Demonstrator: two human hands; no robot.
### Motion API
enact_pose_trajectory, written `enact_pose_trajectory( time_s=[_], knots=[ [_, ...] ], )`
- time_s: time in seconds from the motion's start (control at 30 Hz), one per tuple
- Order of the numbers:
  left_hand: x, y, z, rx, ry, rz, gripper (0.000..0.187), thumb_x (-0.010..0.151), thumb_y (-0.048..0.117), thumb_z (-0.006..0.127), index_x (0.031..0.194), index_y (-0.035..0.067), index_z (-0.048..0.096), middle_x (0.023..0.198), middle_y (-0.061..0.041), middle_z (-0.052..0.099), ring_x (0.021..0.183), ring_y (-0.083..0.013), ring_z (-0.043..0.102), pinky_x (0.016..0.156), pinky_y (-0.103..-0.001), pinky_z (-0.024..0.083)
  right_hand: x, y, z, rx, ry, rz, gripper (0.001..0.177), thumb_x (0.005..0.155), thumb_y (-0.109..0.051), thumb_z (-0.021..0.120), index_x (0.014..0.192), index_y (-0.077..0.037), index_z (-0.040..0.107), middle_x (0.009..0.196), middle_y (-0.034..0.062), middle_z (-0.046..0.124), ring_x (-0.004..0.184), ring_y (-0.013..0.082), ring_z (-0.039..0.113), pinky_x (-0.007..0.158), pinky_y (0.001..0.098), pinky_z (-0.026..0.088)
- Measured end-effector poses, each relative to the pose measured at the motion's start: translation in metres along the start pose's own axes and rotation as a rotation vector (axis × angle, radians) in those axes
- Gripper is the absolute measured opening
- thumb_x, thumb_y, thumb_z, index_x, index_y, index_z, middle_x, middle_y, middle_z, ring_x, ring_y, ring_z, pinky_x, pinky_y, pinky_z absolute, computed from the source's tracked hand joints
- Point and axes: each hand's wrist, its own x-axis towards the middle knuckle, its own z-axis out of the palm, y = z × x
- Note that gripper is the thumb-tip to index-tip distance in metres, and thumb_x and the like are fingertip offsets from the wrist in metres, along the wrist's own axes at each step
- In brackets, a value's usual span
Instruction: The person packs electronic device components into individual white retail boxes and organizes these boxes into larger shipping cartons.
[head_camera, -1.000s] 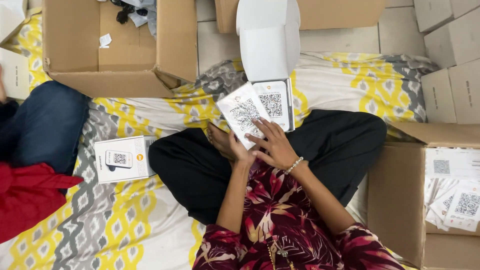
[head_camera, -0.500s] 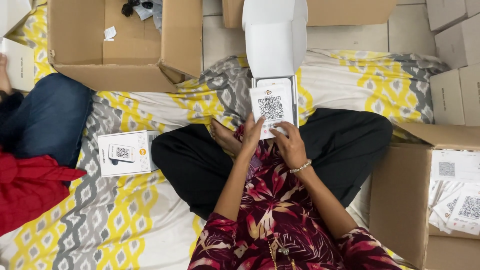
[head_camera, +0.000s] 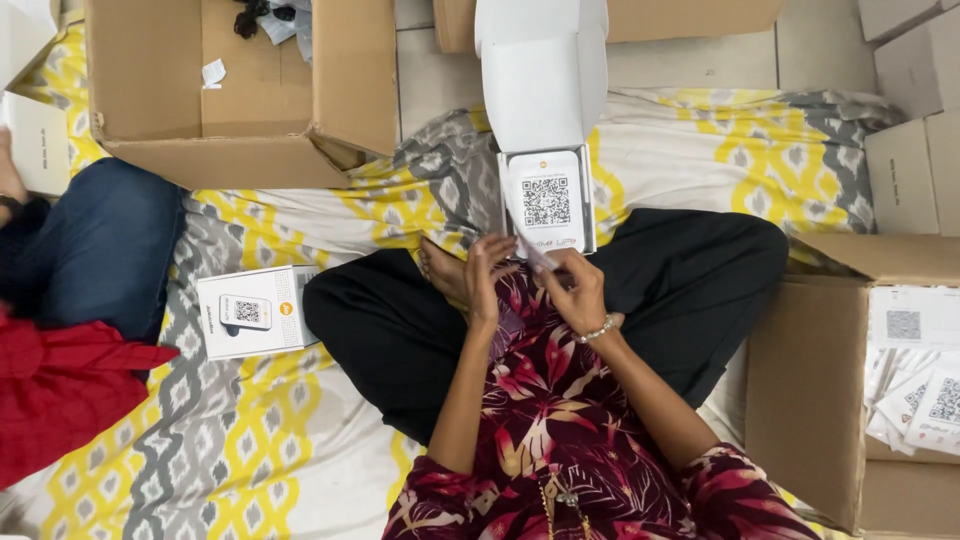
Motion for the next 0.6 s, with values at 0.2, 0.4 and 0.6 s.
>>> enact_pose_trajectory(
  time_s=[0.2,0.4,0.6],
  knots=[
    [0.008,-0.018,-0.001,0.186,-0.023,0.279,0.044,0.104,0.021,0.063,0.140,0.001,0.049,0.134,-0.013,0.057,0.114,-0.0202,0.061,0.094,-0.034,0.055,-0.002,0.035,0.022,0.663,0.095,0.498,0.018,0.096,-0.011,0.071,0.103,0.000,0.059,0.095,0.0139,0.073,0.084,0.0170,0.075,0.071,0.0286,0.066],
    [0.018,0.019,0.029,0.367,0.039,0.258,0.055,0.095,0.006,0.069,0.145,0.002,0.045,0.127,-0.015,0.063,0.099,-0.0203,0.064,0.084,-0.033,0.056,-0.005,0.048,0.019,0.751,0.060,0.866,0.029,0.101,-0.026,0.064,0.098,0.003,0.063,0.093,0.0202,0.075,0.080,0.0246,0.077,0.066,0.0300,0.063],
    [0.033,0.034,0.040,0.649,0.048,0.331,0.054,0.094,0.009,0.071,0.142,0.002,0.049,0.116,-0.014,0.069,0.099,-0.0200,0.070,0.082,-0.032,0.058,0.001,0.057,0.011,0.718,-0.085,0.941,0.044,0.102,-0.041,0.054,0.102,0.000,0.071,0.096,0.0173,0.079,0.078,0.0215,0.078,0.063,0.0267,0.061]
  ],
)
